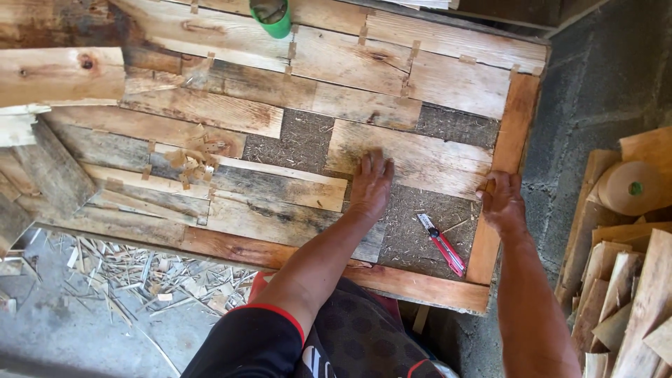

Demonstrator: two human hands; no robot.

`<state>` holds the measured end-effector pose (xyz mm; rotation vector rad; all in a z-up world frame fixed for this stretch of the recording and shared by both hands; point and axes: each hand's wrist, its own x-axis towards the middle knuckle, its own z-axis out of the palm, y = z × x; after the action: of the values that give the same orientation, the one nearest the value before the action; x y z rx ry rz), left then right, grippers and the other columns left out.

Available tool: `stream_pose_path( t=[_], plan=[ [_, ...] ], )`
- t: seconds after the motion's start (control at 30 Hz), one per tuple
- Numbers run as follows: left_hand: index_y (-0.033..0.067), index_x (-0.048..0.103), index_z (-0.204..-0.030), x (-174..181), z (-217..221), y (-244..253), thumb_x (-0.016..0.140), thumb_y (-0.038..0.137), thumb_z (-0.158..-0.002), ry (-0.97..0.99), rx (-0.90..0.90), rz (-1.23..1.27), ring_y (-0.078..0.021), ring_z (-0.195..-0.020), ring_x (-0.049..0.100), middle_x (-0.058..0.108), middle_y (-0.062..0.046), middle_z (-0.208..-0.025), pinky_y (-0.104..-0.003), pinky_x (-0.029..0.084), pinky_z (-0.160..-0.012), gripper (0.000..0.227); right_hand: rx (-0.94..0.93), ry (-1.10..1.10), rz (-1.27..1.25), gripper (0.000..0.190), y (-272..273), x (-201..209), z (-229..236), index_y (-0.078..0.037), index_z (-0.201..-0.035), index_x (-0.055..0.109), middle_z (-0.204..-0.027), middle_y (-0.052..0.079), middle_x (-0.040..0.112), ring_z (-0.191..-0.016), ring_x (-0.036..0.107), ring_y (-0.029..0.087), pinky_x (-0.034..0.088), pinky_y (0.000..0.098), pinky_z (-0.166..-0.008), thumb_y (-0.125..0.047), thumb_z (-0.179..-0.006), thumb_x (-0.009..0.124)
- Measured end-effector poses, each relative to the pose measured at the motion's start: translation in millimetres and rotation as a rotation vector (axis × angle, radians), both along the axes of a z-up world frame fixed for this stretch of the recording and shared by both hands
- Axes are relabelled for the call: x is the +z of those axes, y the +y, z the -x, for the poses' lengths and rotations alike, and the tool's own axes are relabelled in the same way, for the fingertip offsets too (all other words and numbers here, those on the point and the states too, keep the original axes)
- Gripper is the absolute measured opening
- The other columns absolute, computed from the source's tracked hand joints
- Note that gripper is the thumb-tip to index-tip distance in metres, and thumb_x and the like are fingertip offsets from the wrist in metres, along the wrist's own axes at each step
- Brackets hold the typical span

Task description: Fitting and trimming thin wood slats onto a larger wooden board or frame using a utility knife.

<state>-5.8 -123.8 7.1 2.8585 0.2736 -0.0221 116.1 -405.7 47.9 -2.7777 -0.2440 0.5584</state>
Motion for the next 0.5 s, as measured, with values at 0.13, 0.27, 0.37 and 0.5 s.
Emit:
stream_pose_path(
  t=[0.13, 0.27, 0.37, 0.5],
  plan=[
    [-0.0001, 0.053, -0.143, 20, -5, 7, 0.065, 0.003, -0.087, 0.147, -0.082, 0.002, -0.0463, -0.134, 0.042, 0.031, -0.028, -0.158, -0.057, 0.046, -0.109, 0.057, 0.008, -0.029, 0.009, 0.051, 3, 4, 2, -0.021, -0.135, 0.045, -0.138, 0.015, 0.047, -0.114, 0.063, 0.04, 0.057, 0.0486, -0.097, -0.018, -0.095, 0.077],
    [-0.0002, 0.051, -0.144, 21, -6, 7, 0.064, 0.006, -0.089, 0.157, -0.1, 0.006, -0.0499, -0.135, 0.04, 0.028, -0.028, -0.158, -0.059, 0.046, -0.108, 0.057, -0.029, -0.01, -0.002, 0.055, 6, 4, 3, -0.02, -0.137, 0.043, -0.138, 0.015, 0.046, -0.115, 0.063, 0.039, 0.058, 0.047, -0.098, -0.017, -0.094, 0.077],
    [-0.002, 0.052, -0.144, 30, -8, 8, 0.063, 0.004, -0.092, 0.176, -0.109, -0.003, -0.0476, -0.134, 0.043, 0.03, -0.029, -0.158, -0.058, 0.047, -0.109, 0.054, -0.006, -0.049, -0.025, 0.056, 0, -4, 2, -0.018, -0.135, 0.043, -0.136, 0.016, 0.047, -0.116, 0.062, 0.037, 0.057, 0.0461, -0.098, -0.015, -0.092, 0.078],
    [-0.0051, 0.052, -0.143, 34, -9, 8, 0.06, 0.005, -0.097, 0.234, -0.12, 0.017, -0.0491, -0.133, 0.043, 0.031, -0.03, -0.158, -0.057, 0.049, -0.108, 0.048, 0.03, -0.096, -0.082, 0.054, -9, -14, 3, -0.016, -0.135, 0.043, -0.133, 0.017, 0.049, -0.113, 0.062, 0.034, 0.058, 0.0459, -0.093, -0.01, -0.093, 0.076]
  ],
)
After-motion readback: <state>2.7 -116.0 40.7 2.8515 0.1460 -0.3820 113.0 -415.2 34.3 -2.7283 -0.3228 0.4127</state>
